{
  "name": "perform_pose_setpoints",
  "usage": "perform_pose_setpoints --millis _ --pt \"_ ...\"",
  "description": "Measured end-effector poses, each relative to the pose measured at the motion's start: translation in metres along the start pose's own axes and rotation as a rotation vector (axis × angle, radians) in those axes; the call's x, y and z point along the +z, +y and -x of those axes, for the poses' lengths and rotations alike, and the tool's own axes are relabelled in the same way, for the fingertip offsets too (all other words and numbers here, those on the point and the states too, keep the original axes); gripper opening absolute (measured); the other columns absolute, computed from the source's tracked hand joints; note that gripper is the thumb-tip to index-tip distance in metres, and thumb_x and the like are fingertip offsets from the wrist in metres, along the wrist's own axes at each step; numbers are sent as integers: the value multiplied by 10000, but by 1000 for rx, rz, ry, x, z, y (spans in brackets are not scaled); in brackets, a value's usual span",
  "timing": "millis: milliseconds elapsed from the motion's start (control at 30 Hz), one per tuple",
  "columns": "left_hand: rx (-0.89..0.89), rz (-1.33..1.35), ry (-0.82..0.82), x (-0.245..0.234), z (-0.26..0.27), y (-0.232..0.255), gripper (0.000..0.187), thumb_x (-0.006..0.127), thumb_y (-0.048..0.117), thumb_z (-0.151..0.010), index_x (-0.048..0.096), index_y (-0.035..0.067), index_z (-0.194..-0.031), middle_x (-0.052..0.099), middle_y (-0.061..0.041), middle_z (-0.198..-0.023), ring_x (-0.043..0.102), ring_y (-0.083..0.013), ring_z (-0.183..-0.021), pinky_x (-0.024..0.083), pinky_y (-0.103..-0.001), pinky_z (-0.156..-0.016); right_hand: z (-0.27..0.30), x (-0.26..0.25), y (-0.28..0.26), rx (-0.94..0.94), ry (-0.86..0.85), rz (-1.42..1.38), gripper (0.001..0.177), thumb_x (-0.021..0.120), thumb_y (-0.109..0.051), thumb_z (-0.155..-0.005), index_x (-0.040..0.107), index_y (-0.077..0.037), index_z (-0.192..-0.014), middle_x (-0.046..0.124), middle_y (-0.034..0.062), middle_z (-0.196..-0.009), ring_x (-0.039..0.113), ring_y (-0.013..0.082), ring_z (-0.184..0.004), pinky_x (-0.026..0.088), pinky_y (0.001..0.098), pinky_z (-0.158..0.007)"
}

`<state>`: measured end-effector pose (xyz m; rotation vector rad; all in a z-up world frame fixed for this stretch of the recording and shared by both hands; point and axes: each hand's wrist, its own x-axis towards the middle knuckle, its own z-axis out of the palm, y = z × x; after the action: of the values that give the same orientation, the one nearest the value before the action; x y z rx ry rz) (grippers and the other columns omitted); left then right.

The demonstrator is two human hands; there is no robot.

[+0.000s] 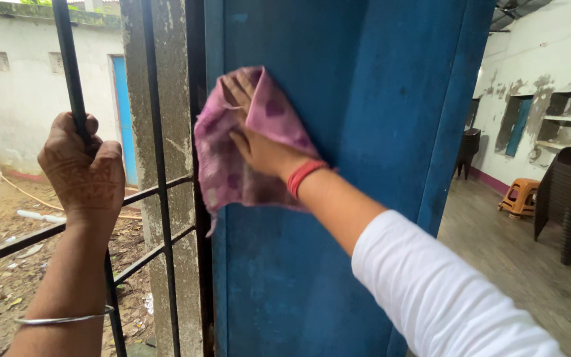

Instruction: The person wipes the surface of a blue door with a pink cloth, moving the cloth in various directions to cover different areas of the door frame and panel.

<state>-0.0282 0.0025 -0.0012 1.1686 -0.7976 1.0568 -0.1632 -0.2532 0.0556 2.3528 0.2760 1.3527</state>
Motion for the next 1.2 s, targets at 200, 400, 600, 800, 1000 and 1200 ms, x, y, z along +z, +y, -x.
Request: perform_pose_setpoints --millis 200,400,600,800,1000,1200 --pt "21 84 -16 -1 0 -5 149 549 -75 -829 573 0 -956 553 0 -816 498 -58 -687 439 -222 -670 -51 -80 29 585 -265 -226 663 393 -414 -1046 314 -139 -1644 420 217 -1591 406 399 -1458 305 423 -1239" --pt "-35 94 -1 4 -2 -4 193 488 -68 -793 572 17 -945 541 2 -803 466 -86 -688 415 -248 -584 -28 -104 36 190 263 365 583 523 -351 -1113 420 48 -1526 324 260 -1635 257 412 -1540 231 449 -1279" --pt "-2 -60 21 3 -6 -2 174 481 -39 -828 569 29 -961 535 -19 -809 475 -101 -682 420 -255 -590 12 -73 -10 286 163 410 633 468 -361 -1103 366 75 -1550 204 240 -1694 161 427 -1579 104 518 -1302" --pt "52 -25 15 2 -6 -1 236 428 -55 -781 560 33 -956 550 -7 -805 495 -96 -671 441 -254 -623 47 -4 -52 204 20 426 712 393 -321 -1090 212 152 -1591 137 312 -1682 66 489 -1559 0 536 -1293" --pt "104 -45 51 6 -10 -14 138 487 4 -778 521 76 -891 481 10 -715 453 -92 -595 383 -246 -530 62 39 -57 101 111 175 654 376 -260 -1027 286 204 -1478 239 374 -1612 225 509 -1518 149 474 -1277" --pt "84 72 26 4 -9 -23 204 431 -67 -761 495 71 -896 449 11 -779 376 -120 -631 345 -267 -580 31 32 -15 184 -505 312 542 240 -282 -1152 408 124 -1469 581 410 -1246 618 508 -1097 427 542 -1029"
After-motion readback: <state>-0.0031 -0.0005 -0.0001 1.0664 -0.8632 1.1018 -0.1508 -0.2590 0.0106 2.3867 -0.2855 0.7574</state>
